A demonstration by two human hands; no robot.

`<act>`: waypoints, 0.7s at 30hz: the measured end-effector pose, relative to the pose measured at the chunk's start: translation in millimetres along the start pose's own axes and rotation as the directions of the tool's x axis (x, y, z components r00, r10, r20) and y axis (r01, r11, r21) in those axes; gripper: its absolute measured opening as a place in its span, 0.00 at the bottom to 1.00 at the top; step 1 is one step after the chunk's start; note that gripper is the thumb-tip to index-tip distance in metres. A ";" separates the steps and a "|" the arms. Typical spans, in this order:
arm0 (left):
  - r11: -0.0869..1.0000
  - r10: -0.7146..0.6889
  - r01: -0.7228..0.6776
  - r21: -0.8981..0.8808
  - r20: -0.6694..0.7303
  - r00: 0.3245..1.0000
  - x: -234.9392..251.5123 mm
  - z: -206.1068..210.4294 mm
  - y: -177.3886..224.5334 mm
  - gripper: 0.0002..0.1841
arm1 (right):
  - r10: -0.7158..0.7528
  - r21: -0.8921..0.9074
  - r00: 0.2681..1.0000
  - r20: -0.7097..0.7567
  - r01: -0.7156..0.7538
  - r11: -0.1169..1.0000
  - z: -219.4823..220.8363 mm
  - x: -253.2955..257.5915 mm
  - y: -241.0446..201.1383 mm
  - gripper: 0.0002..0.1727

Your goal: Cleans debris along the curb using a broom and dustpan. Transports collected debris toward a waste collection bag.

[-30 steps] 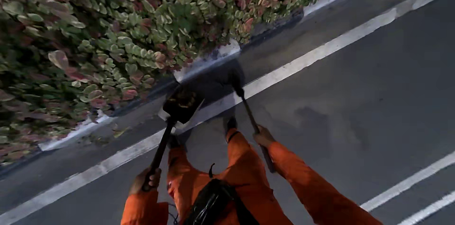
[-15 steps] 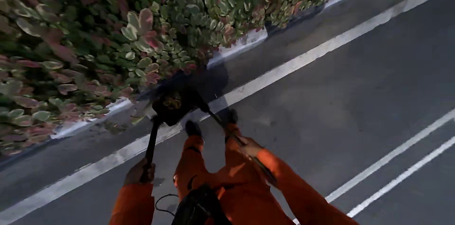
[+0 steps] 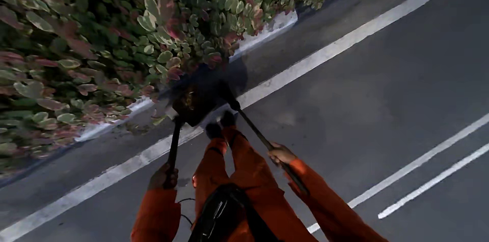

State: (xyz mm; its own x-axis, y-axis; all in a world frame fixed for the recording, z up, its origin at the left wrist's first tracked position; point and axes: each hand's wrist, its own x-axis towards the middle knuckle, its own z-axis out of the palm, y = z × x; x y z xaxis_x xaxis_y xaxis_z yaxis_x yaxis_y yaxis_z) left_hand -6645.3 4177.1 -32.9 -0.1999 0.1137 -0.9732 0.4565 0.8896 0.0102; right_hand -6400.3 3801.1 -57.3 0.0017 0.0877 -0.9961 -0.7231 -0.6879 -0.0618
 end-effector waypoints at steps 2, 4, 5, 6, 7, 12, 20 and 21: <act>0.999 -0.016 0.017 -0.027 0.026 1.000 4.6 -22.9 1.9 0.15 | -0.046 -0.011 0.997 -0.068 0.045 0.999 10.1 -11.1 -0.9 0.32; 0.998 -0.016 0.021 -0.065 0.087 0.996 11.5 -56.1 1.9 0.16 | -0.066 -0.077 0.974 -0.217 0.051 0.996 26.0 -0.9 -14.4 0.33; 0.996 -0.011 0.021 -0.082 0.121 0.993 14.9 -74.6 0.8 0.17 | -0.079 -0.124 0.956 -0.282 0.045 0.991 32.3 10.7 -25.6 0.31; 0.995 -0.009 0.024 -0.096 0.149 0.989 16.5 -93.5 -0.8 0.17 | -0.086 -0.171 0.938 -0.337 0.029 0.985 37.6 23.1 -38.9 0.30; 0.993 -0.008 0.027 -0.115 0.161 0.987 15.8 -113.1 -1.7 0.18 | -0.092 -0.215 0.919 -0.383 0.008 0.977 42.8 35.7 -54.7 0.28; 0.973 0.017 0.030 -0.229 0.201 0.979 8.3 -245.4 -14.1 0.19 | -0.094 -0.391 0.876 -0.473 -0.113 0.914 87.7 103.1 -92.6 0.23; 0.971 0.019 0.041 -0.236 0.246 0.969 45.5 -520.7 7.0 0.21 | -0.151 -0.739 0.944 -0.293 -0.123 0.663 410.2 147.4 4.4 0.38; 0.976 0.015 0.020 -0.217 0.160 0.987 52.4 -531.3 21.7 0.19 | -0.112 -0.792 0.968 -0.226 -0.116 0.600 463.4 128.6 5.1 0.41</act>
State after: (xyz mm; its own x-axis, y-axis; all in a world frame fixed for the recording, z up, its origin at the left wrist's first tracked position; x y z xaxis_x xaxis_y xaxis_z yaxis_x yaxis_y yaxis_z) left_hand -7106.5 4437.4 38.3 -0.0523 0.0549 -0.9971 0.2537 0.9665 0.0399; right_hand -6723.9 4142.7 -156.8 0.2385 -0.0013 -0.9711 0.1130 -0.9932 0.0290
